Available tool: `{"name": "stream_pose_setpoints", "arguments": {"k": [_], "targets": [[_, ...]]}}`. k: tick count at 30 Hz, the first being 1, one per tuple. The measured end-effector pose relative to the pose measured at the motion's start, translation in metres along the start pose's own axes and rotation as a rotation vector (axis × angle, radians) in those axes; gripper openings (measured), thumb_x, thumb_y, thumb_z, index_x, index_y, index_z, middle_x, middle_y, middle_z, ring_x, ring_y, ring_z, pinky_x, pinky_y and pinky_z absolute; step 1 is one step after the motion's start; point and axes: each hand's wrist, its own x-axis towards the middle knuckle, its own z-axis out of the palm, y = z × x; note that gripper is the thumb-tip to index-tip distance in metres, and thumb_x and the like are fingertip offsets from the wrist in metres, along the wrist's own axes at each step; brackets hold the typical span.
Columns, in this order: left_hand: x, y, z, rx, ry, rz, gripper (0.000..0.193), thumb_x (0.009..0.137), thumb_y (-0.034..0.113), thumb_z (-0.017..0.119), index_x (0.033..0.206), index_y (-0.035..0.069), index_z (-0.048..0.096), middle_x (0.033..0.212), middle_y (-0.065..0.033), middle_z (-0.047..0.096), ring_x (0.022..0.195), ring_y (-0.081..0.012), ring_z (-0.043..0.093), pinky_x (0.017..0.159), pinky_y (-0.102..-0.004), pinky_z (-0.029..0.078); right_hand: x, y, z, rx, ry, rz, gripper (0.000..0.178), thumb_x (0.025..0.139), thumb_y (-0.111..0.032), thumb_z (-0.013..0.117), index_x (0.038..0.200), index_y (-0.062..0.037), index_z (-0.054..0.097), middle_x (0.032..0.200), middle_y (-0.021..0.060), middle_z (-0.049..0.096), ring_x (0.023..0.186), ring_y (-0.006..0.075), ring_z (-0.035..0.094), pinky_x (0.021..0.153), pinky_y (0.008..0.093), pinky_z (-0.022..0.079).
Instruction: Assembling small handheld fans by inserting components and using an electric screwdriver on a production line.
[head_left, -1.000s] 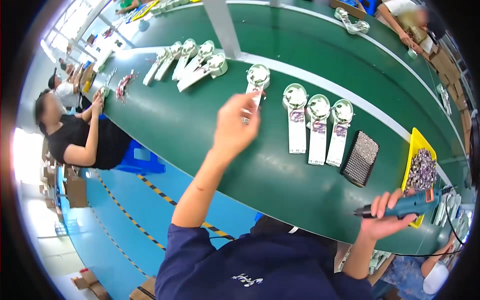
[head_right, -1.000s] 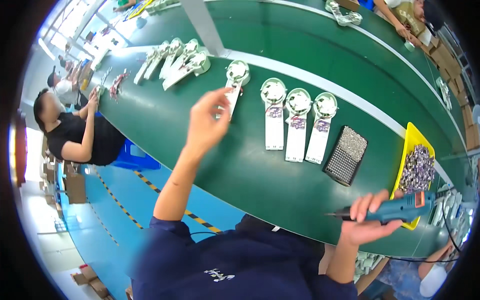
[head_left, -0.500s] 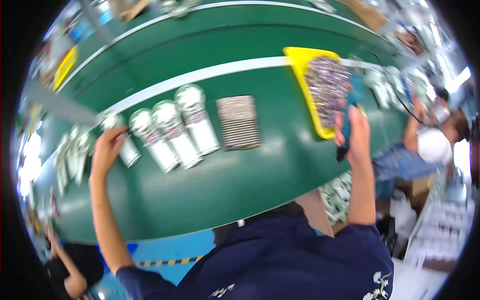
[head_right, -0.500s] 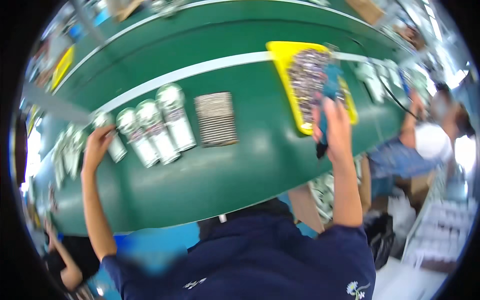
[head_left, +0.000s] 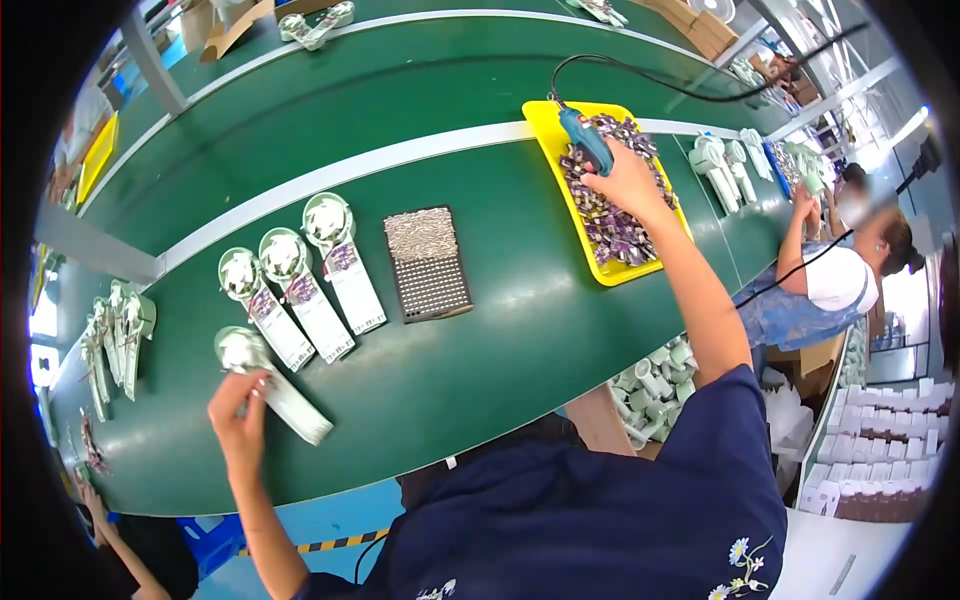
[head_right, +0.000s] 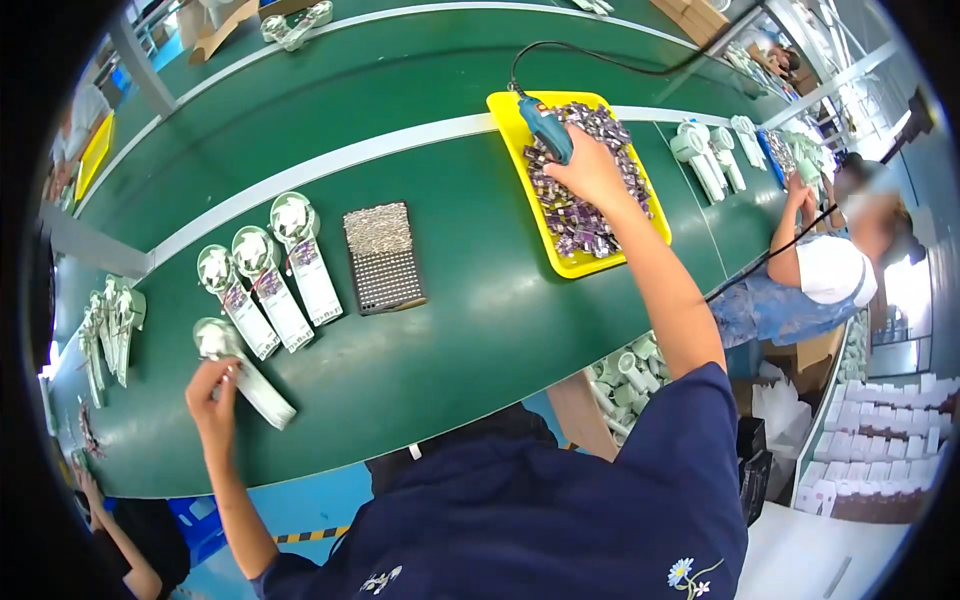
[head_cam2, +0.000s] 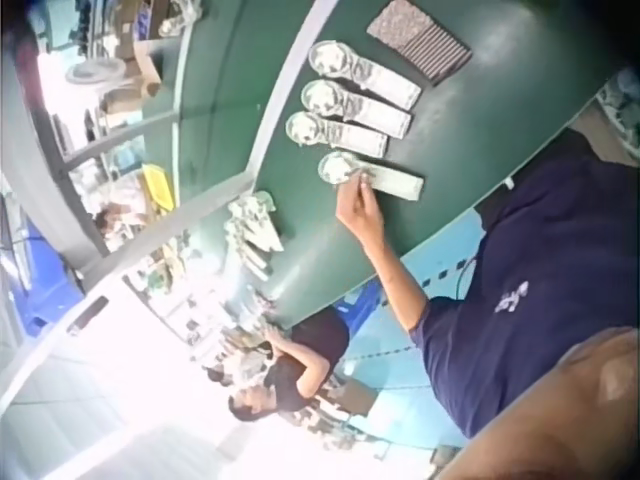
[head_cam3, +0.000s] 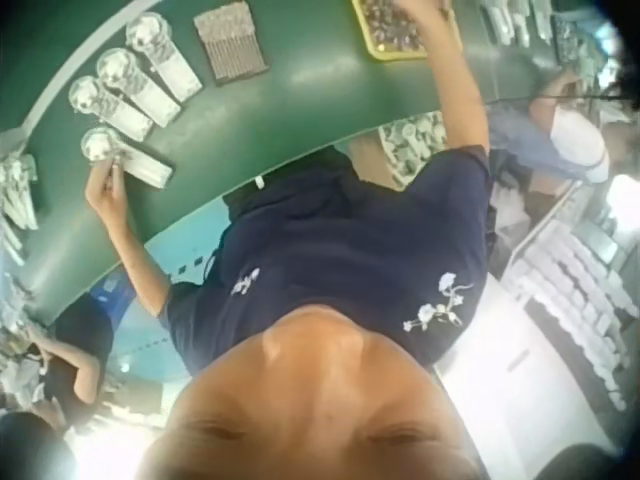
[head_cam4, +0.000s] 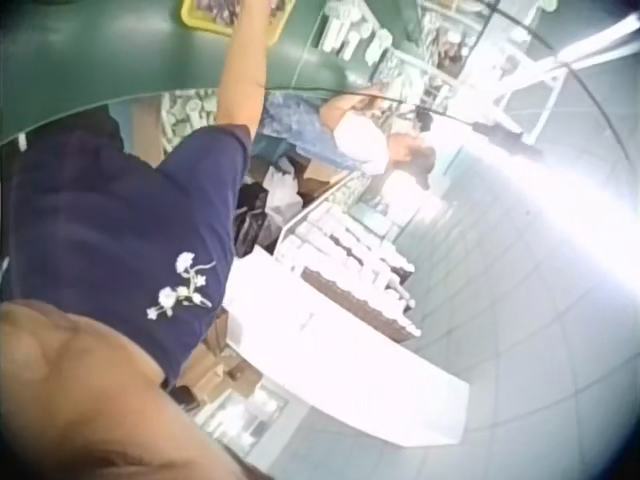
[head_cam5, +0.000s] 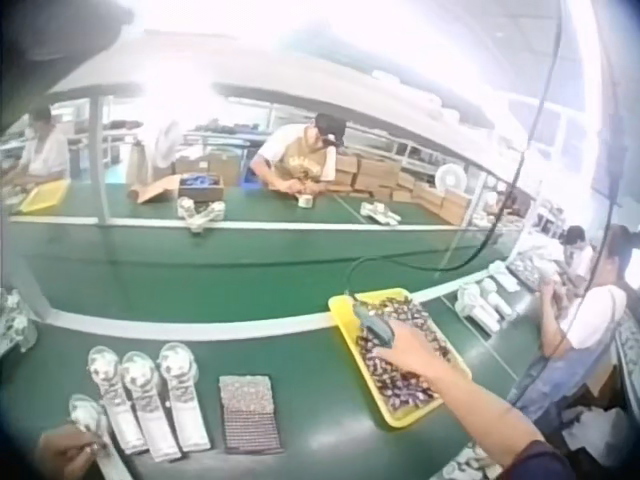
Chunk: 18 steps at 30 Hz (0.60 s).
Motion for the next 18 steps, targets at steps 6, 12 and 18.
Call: {"name": "stream_pose_setpoints", "arguments": {"k": [6, 12, 18], "targets": [[-0.061, 0.028, 0.052, -0.341, 0.124, -0.114, 0.006, 0.097, 0.002, 0.064, 0.097, -0.001, 0.068, 0.09, -0.002, 0.06, 0.077, -0.0091, 0.051, 0.067, -0.0231, 0.039, -0.005, -0.014, 0.0, 0.011, 0.044, 0.045, 0.05, 0.079, -0.015, 0.083, 0.124, -0.0047, 0.065, 0.095, 0.0056, 0.077, 0.089, 0.0202, 0.074, 0.084, 0.035, 0.056], [-0.079, 0.046, 0.072, -0.454, 0.291, -0.31, 0.005, 0.096, -0.005, 0.065, 0.099, -0.003, 0.067, 0.094, -0.006, 0.061, 0.085, -0.012, 0.057, 0.072, -0.0239, 0.045, -0.077, -0.111, -0.005, 0.361, 0.062, -0.121, 0.049, 0.083, -0.012, 0.086, 0.126, -0.0018, 0.063, 0.103, 0.0036, 0.075, 0.085, 0.0116, 0.067, 0.08, 0.0275, 0.054], [-0.062, 0.059, 0.075, -0.525, 0.35, -0.363, 0.009, 0.098, -0.002, 0.066, 0.105, -0.003, 0.071, 0.094, -0.0073, 0.064, 0.082, -0.0116, 0.06, 0.071, -0.0238, 0.049, -0.162, -0.212, 0.042, 0.654, -0.36, -0.235, 0.069, 0.079, 0.004, 0.083, 0.14, -0.0005, 0.05, 0.101, 0.0052, 0.075, 0.066, 0.003, 0.053, 0.06, 0.019, 0.041]]}}
